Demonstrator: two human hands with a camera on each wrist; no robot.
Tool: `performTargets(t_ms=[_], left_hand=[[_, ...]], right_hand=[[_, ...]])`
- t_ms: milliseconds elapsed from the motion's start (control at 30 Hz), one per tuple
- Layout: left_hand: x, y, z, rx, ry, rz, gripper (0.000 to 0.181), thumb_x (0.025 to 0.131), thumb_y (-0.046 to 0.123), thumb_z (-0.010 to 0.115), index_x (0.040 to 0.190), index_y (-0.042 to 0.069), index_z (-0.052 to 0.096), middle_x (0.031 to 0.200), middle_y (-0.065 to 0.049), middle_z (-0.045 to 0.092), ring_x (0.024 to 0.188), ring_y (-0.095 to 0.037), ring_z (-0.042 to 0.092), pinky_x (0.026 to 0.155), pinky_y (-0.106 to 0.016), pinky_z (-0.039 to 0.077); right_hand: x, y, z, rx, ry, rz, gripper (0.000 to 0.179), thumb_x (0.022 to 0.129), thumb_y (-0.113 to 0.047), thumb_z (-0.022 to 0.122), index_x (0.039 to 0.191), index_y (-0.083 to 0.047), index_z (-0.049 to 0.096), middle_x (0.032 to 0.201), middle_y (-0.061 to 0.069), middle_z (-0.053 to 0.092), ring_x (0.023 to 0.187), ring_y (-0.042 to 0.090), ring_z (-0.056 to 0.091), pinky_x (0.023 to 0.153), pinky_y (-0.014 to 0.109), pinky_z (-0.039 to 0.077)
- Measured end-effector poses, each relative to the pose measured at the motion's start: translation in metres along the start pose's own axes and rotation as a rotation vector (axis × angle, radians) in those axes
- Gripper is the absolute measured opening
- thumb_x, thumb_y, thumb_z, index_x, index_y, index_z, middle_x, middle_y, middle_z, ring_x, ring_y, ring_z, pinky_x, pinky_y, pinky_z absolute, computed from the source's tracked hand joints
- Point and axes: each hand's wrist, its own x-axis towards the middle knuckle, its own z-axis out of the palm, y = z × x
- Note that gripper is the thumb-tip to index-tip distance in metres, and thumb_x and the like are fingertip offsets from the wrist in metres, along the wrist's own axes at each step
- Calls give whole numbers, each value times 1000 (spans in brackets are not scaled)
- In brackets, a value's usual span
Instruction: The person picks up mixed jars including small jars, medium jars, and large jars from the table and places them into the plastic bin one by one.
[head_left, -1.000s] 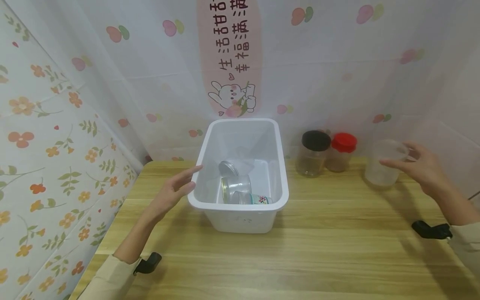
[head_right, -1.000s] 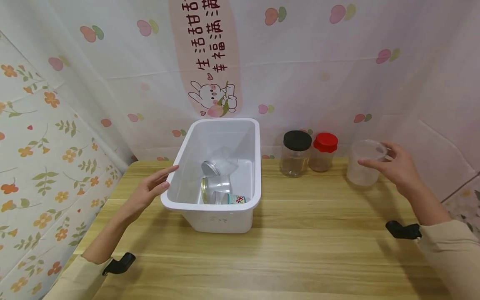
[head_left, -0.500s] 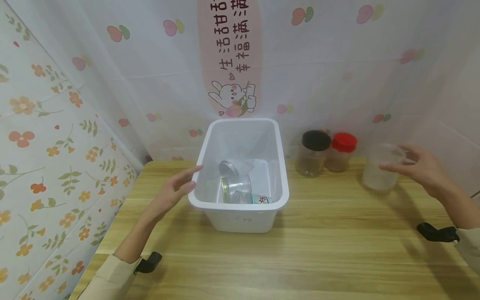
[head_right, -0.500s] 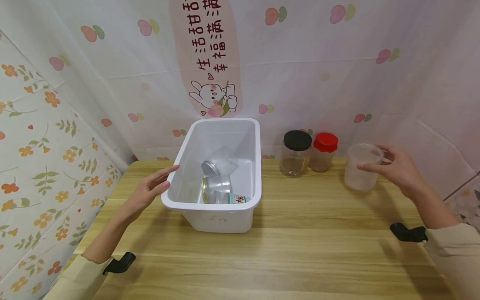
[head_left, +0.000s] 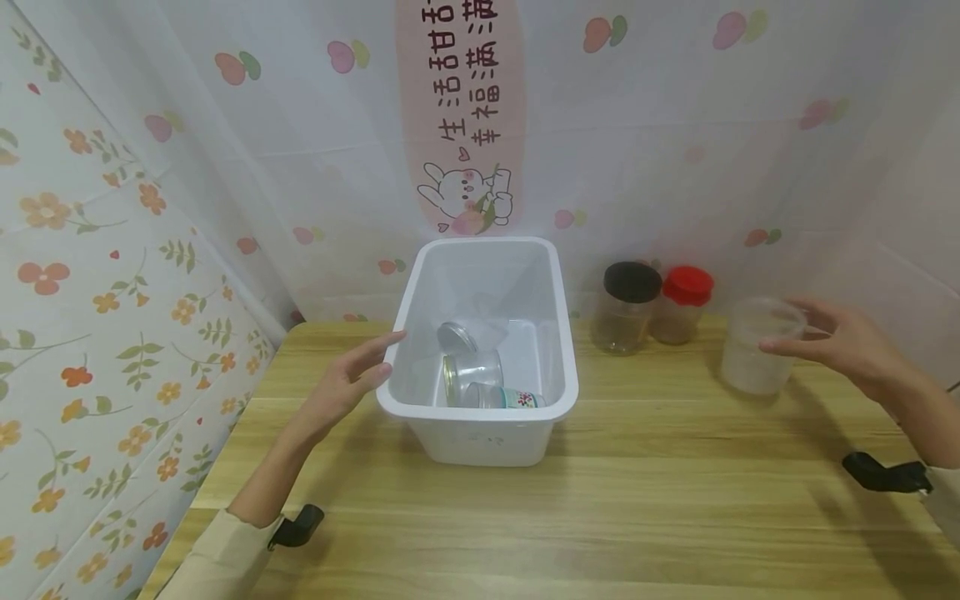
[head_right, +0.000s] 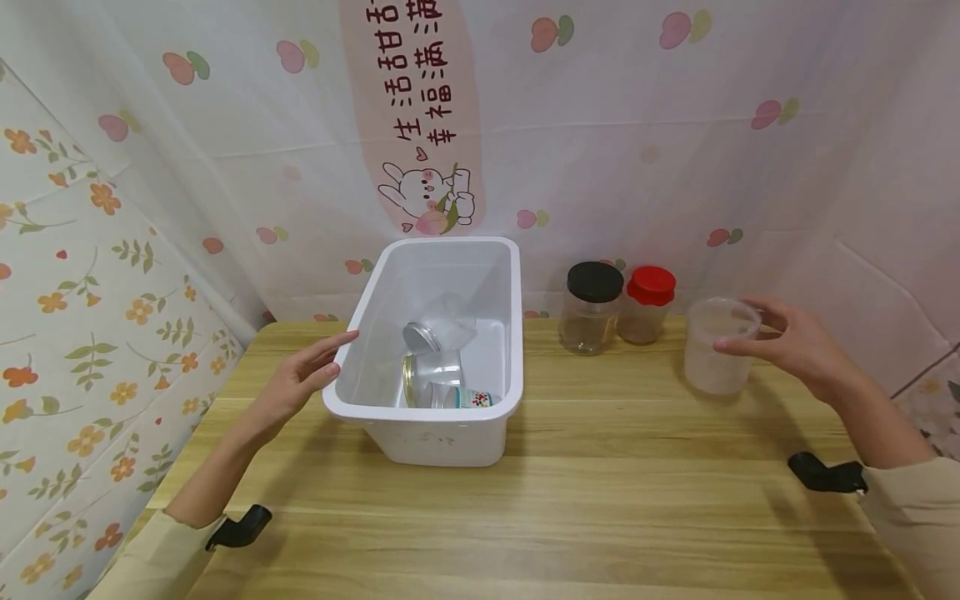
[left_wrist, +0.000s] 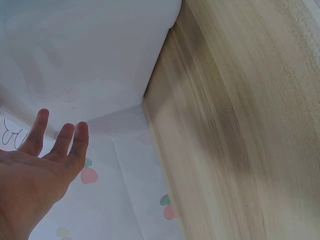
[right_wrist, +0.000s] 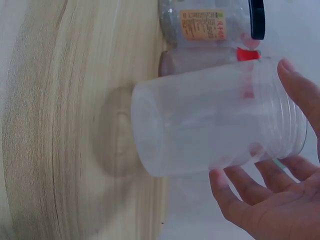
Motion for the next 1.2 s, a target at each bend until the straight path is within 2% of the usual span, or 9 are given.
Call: performTargets(t_ms=[100, 200, 300, 400, 467, 700, 833, 1067, 1200], left_hand=[[0, 0, 0, -5, 6, -2, 48, 105, 11, 55, 151, 7, 48, 158, -11, 39, 142, -35, 36, 107, -59, 32], [0, 0, 0, -6, 12, -3, 48, 104, 10, 56, 151, 7, 48, 157, -11, 40, 141, -35, 37, 107, -59, 32], [-1, 0, 0, -2, 15, -3, 48, 104, 10, 56, 151, 7, 48, 157, -10, 40, 141, -34, 38, 106, -59, 33], [0, -1, 0, 4, 13, -1, 48, 104, 10, 56, 151, 7, 48, 157, -11, 40, 141, -34, 37, 107, -60, 32], [0, -1, 0, 6, 13, -4, 48, 105, 11, 56, 152, 8, 48, 158, -10, 39, 142, -33, 37, 107, -60, 32], [0, -1, 0, -3, 10, -10, 48, 104, 11, 56, 152, 8, 47, 158, -10, 39, 141, -33, 38, 106, -60, 33], [0, -2, 0, -4, 12, -8, 48, 105, 10, 55, 152, 8, 47, 158, -10, 39, 141, -33, 38, 106, -60, 33], [0, -3, 0, -1, 15, -2, 48, 104, 12, 56, 152, 9, 48, 157, -9, 40, 141, -32, 39, 106, -59, 34], [0, -3, 0, -3, 17, 1, 48, 104, 11, 56, 152, 8, 48, 157, -9, 40, 140, -32, 39, 106, -59, 34]], right_hand=[[-2, 1, -1, -41, -9, -5, 89, 98, -27, 71, 165, -18, 12, 165, 20, 18, 133, 53, 32, 94, 55, 40], [-4, 1, -1, -58, -27, -23, 86, 98, -25, 72, 164, -16, 17, 164, 17, 22, 130, 46, 36, 91, 48, 41], [-5, 0, -2, -74, -48, -41, 83, 97, -24, 73, 163, -14, 23, 160, 15, 29, 126, 28, 47, 89, 41, 43], [-5, -1, -1, -78, -64, -60, 80, 96, -21, 73, 162, -13, 27, 152, 10, 40, 112, 5, 55, 82, 25, 45], [-4, -3, 1, -65, -74, -70, 78, 96, -19, 73, 161, -13, 29, 149, 3, 43, 106, -3, 57, 78, 18, 44], [-2, -7, 9, -1, -103, -110, 72, 95, -10, 74, 157, -13, 37, 142, -8, 48, 108, 6, 62, 80, 21, 47], [-1, -10, 13, 30, -107, -128, 71, 94, -7, 74, 156, -13, 40, 140, -7, 51, 111, 6, 62, 81, 22, 49], [0, -16, 14, 26, -122, -132, 72, 95, -7, 72, 157, -15, 38, 142, 5, 48, 114, 2, 56, 81, 23, 49], [0, -22, 14, 33, -133, -141, 72, 94, -5, 72, 157, -15, 37, 142, 2, 49, 116, -2, 53, 81, 24, 49]])
